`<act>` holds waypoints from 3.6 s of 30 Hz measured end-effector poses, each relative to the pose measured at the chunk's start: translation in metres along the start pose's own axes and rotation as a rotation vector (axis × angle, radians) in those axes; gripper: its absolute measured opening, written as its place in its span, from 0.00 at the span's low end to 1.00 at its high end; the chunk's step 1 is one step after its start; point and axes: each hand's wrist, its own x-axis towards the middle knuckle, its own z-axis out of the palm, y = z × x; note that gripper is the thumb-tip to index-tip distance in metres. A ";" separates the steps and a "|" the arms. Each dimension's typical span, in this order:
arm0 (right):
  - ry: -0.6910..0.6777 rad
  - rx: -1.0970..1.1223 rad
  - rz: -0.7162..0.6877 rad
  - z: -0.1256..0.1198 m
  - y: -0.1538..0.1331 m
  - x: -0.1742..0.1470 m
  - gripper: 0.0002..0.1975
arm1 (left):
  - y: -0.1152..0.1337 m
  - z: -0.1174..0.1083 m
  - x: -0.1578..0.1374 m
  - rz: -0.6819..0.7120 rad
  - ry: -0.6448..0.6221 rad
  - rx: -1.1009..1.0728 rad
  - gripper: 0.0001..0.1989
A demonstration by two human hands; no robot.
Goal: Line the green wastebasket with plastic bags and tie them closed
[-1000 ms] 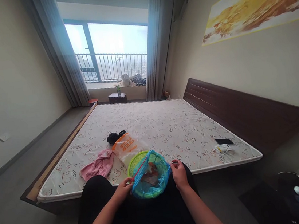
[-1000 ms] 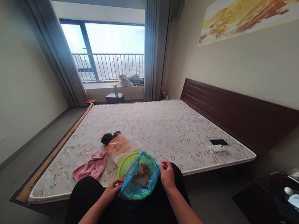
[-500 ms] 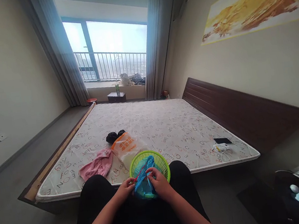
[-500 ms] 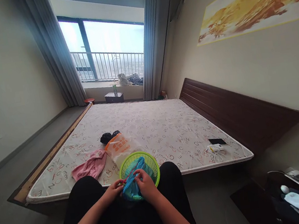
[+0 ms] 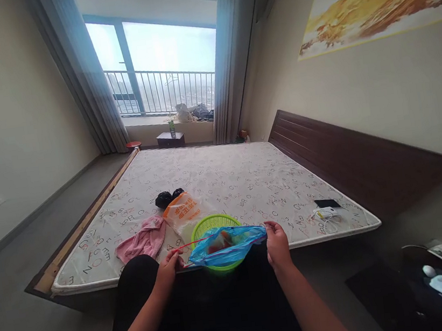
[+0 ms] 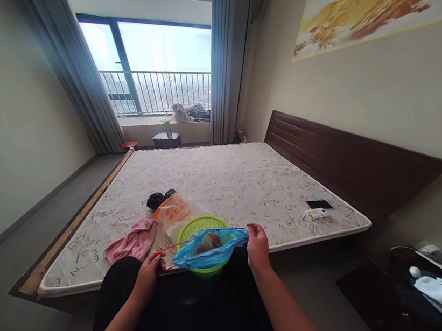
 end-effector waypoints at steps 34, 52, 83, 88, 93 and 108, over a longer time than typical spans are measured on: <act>-0.654 -0.157 0.004 0.028 -0.046 -0.046 0.22 | 0.080 0.095 -0.025 0.188 -0.220 -0.220 0.29; -0.684 0.314 0.431 0.039 -0.071 -0.074 0.24 | 0.036 0.144 -0.050 0.144 -0.436 0.196 0.39; -0.681 -0.179 0.056 0.038 -0.059 -0.074 0.14 | 0.045 0.137 -0.048 0.109 -0.290 0.080 0.29; -0.720 -0.255 0.003 0.034 -0.057 -0.070 0.12 | 0.042 0.136 -0.047 0.093 -0.290 0.039 0.29; -0.734 -0.490 -0.220 0.034 -0.053 -0.070 0.15 | 0.042 0.136 -0.048 0.083 -0.285 0.038 0.27; -0.649 0.107 0.173 0.023 -0.084 -0.057 0.20 | 0.020 0.122 -0.034 0.022 -0.172 0.097 0.30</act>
